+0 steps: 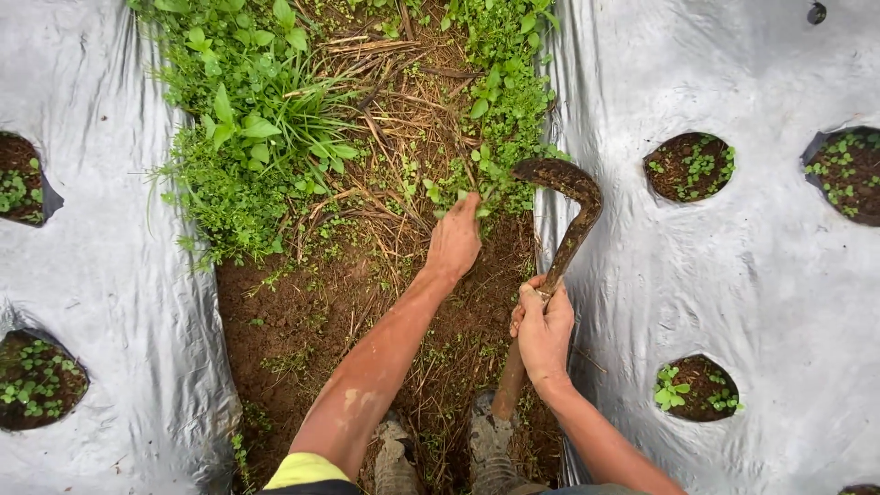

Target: The person uses a sickle to cut weeds growing between two rows of plants covered with plastic mulch. They repeatedly swing the sickle to clear the vegetation and gather the cut weeds by hand, occasionally pulling weeds from the mulch holes.

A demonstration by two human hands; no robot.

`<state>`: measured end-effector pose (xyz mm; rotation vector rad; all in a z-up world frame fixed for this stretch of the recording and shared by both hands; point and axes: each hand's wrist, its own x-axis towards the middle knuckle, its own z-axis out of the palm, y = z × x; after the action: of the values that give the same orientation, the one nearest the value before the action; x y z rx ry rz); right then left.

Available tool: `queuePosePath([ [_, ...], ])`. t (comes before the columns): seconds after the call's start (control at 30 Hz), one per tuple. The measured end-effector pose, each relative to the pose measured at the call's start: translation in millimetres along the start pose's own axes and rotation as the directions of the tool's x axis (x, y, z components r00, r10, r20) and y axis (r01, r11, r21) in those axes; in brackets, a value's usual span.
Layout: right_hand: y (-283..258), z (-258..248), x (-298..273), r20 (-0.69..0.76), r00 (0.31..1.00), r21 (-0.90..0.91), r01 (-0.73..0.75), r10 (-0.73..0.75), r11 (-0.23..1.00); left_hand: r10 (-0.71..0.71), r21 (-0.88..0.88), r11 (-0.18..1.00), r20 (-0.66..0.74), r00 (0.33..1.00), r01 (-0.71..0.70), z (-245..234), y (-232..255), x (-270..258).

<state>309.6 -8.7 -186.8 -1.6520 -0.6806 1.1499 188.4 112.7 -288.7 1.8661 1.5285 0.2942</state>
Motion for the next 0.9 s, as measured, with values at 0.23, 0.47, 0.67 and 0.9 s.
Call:
queuePosePath([
  [0.23,26,3,-1,-0.117,0.991,0.029,0.065,-0.061,0.997,-0.146,-0.044,0.989,-0.321,0.936,0.139,-18,-26,-32],
  [0.47,24,10,4,-0.117,0.981,-0.015,0.151,-0.152,0.988,0.373,0.291,0.909,-0.257,0.891,-0.297,-2,48,39],
  [0.67,11,5,2,-0.146,0.978,-0.027,0.148,-0.15,0.989,0.07,0.27,0.962,-0.15,0.986,-0.027,46,16,87],
  [0.9,19,2,5,-0.089,0.989,-0.025,0.119,-0.121,0.993,-0.336,-0.429,0.878,-0.242,0.91,0.211,12,18,-4],
])
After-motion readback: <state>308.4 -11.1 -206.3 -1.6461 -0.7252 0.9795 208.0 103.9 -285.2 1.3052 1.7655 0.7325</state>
